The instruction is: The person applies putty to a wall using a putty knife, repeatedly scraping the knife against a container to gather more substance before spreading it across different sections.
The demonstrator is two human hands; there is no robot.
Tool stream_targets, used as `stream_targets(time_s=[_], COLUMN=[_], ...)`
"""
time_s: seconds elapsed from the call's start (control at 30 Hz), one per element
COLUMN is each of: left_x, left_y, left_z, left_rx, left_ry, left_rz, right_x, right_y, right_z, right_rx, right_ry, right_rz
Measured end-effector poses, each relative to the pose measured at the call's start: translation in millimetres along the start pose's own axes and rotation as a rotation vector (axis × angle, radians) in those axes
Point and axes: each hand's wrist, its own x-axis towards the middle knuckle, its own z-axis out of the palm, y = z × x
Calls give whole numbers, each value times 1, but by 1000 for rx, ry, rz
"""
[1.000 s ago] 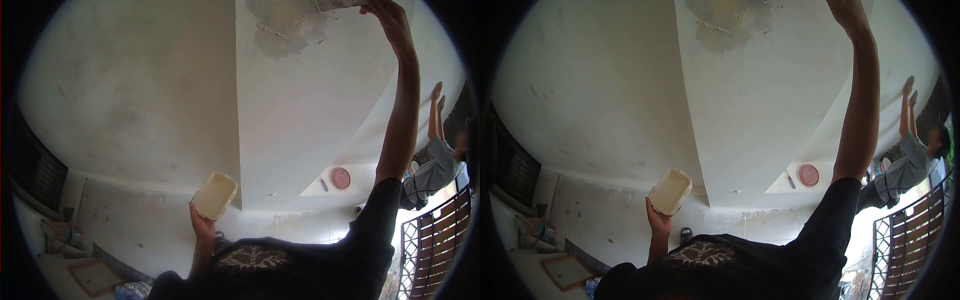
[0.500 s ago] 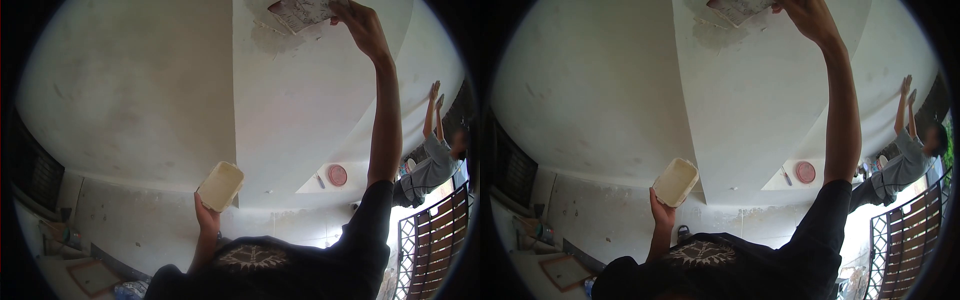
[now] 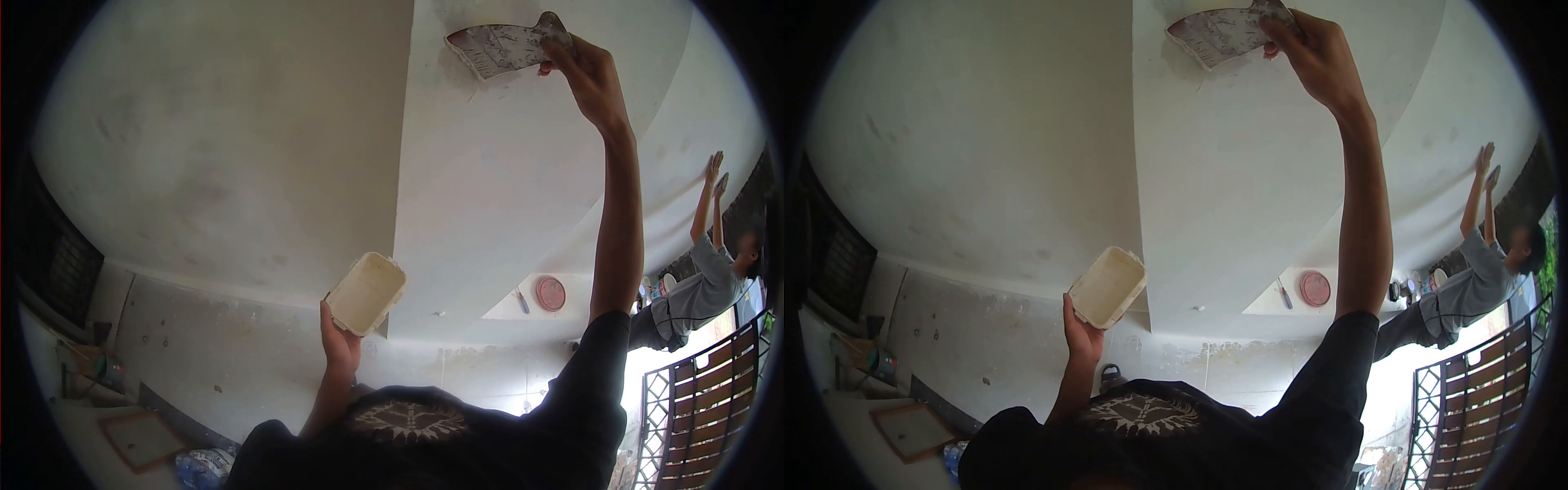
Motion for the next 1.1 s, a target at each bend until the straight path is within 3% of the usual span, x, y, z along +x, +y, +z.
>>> stream_targets(time_s=[0.07, 0.3, 0.5, 0.7, 0.83, 1.1], left_x=[5, 7, 21, 54, 70, 71], left_y=[-6, 1, 24, 34, 28, 31], left_z=[-9, -24, -40, -20, -2, 10], left_rx=[35, 31, 13, 54, 53, 92], left_ry=[6, 9, 38, -30, -113, -253], left_rz=[37, -16, -87, -121, -150, -241], right_x=[-3, -16, -42, -70, -101, -177], right_y=[7, 16, 25, 43, 29, -36], right_z=[6, 20, 52, 67, 84, 152], right_rx=[18, 89, 500, 838, 852, 1043], right_ry=[101, 147, 229, 284, 315, 628], right_rz=[-6, 54, 209, 209, 231, 344])
